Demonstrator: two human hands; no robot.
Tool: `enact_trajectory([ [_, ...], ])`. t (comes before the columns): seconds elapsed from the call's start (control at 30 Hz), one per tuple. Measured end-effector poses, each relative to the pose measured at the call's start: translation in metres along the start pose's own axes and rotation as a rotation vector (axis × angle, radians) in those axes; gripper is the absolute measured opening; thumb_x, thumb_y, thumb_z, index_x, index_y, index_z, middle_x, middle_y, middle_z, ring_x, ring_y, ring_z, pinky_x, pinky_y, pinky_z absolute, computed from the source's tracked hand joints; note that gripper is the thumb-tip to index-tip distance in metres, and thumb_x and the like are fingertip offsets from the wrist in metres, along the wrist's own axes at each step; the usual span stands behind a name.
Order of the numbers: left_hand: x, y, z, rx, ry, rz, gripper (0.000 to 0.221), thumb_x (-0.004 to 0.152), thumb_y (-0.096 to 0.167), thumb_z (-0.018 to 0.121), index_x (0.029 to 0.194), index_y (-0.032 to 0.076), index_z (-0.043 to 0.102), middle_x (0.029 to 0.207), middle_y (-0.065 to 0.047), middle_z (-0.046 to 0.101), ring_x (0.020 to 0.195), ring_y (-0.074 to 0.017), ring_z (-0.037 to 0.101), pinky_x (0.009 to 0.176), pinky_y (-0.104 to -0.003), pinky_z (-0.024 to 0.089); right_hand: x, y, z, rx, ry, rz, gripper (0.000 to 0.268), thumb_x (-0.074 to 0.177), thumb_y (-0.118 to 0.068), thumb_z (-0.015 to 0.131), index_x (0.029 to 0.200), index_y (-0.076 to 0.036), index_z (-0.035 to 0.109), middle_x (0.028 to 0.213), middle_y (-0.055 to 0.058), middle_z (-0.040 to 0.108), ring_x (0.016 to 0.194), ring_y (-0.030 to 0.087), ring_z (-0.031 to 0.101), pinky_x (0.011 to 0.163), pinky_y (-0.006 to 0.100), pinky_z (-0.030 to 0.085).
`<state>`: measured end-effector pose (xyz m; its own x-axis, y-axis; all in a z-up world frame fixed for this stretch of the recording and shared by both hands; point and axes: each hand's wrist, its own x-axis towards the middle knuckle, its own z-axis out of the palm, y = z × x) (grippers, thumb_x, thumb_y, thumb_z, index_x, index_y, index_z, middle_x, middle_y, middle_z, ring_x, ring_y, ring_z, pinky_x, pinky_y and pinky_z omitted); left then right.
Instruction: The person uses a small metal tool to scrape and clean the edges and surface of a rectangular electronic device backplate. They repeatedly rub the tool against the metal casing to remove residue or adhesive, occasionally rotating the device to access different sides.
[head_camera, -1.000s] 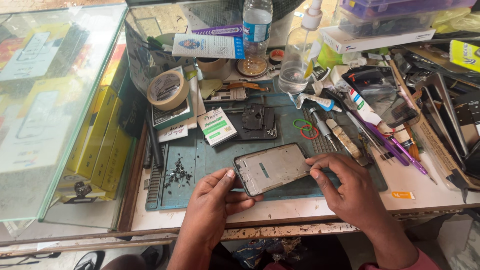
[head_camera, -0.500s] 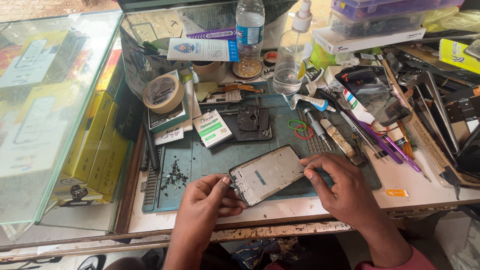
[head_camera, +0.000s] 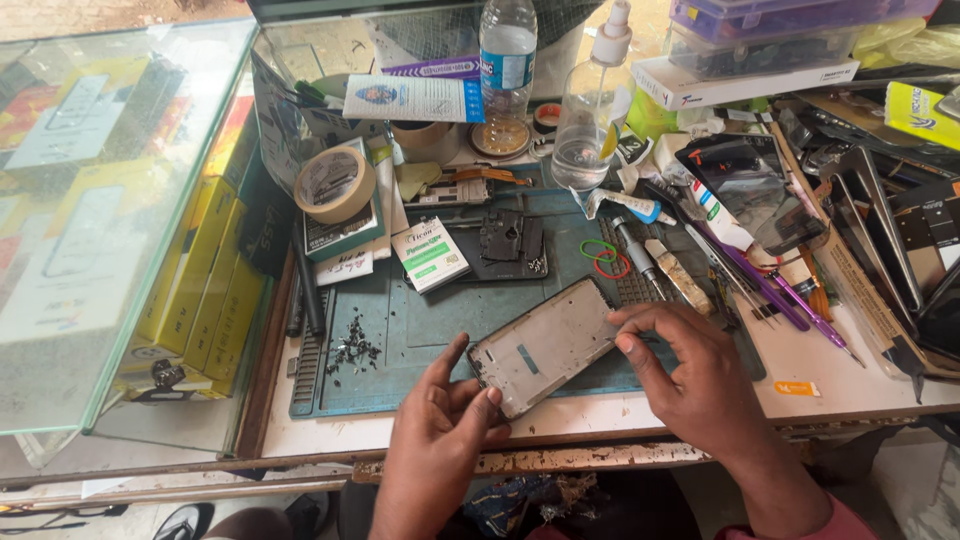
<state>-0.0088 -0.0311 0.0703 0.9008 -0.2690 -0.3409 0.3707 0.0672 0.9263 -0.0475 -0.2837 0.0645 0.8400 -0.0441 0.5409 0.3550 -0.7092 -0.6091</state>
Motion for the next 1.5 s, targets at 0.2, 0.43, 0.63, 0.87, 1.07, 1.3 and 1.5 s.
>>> enact_trajectory([
  [0.2,-0.006,0.022,0.011,0.165,0.016,-0.128,0.072,0.093,0.014,0.066,0.159,0.011,0.037,0.103,-0.017,0.078,0.080,-0.0181,0.080,0.069,-0.032,0.066,0.008,0.007,-0.009,0.079,-0.060,0.283,0.018,0.096,-0.019,0.066,0.106,-0.005,0.074,0.104,0.002,0.081,0.059,0.004,0.056,0.043,0.024,0.038],
  [0.43,-0.002,0.019,0.004,0.128,0.016,-0.075,0.077,0.087,0.012,0.075,0.157,0.009,0.042,0.112,-0.022,0.075,0.074,-0.0214,0.075,0.060,-0.031,0.063,0.006,0.013,-0.008,0.097,-0.061,0.308,0.018,0.095,-0.019,0.066,0.105,-0.005,0.074,0.104,0.002,0.081,0.057,0.006,0.057,0.039,0.025,0.037],
  [0.63,-0.013,0.030,-0.004,0.523,0.129,-0.027,0.069,0.086,0.023,0.078,0.150,0.011,0.054,0.103,-0.010,0.085,0.070,-0.0148,0.082,0.060,-0.030,0.063,0.003,0.008,-0.005,0.086,-0.046,0.225,0.020,0.097,-0.019,0.065,0.106,-0.002,0.070,0.109,0.008,0.078,0.086,0.011,0.075,0.047,0.026,0.054],
  [0.87,-0.032,0.029,-0.002,0.910,0.227,0.212,0.072,0.079,0.034,0.084,0.144,0.017,0.059,0.112,-0.003,0.080,0.067,-0.0202,0.080,0.062,-0.034,0.061,0.004,0.005,-0.003,0.014,-0.039,0.151,0.019,0.096,-0.018,0.066,0.104,-0.001,0.070,0.109,0.009,0.078,0.093,0.018,0.077,0.054,0.028,0.059],
  [1.07,-0.036,-0.004,-0.002,0.994,0.270,0.500,0.049,0.080,0.030,0.081,0.126,0.018,0.072,0.106,-0.006,0.078,0.069,-0.0210,0.077,0.058,-0.035,0.060,0.008,0.001,0.000,-0.037,-0.039,0.091,0.015,0.097,-0.015,0.067,0.103,-0.002,0.069,0.109,0.009,0.077,0.094,0.018,0.076,0.062,0.030,0.060],
  [1.3,-0.030,-0.025,0.003,1.009,0.317,0.819,0.020,0.081,0.023,0.083,0.098,0.013,0.080,0.095,-0.004,0.075,0.082,-0.0230,0.074,0.062,-0.035,0.056,0.018,-0.008,-0.001,-0.076,-0.064,0.232,0.014,0.094,-0.016,0.069,0.099,-0.003,0.069,0.109,0.007,0.079,0.086,0.016,0.077,0.047,0.030,0.055],
  [1.5,-0.028,-0.029,-0.005,0.926,0.254,0.989,0.020,0.087,0.022,0.083,0.103,0.012,0.077,0.101,-0.002,0.074,0.085,-0.0205,0.074,0.068,-0.032,0.057,0.026,-0.020,0.014,-0.005,0.001,0.050,0.011,0.095,-0.013,0.073,0.100,-0.004,0.072,0.092,0.007,0.073,0.080,0.016,0.072,0.066,0.031,0.054],
])
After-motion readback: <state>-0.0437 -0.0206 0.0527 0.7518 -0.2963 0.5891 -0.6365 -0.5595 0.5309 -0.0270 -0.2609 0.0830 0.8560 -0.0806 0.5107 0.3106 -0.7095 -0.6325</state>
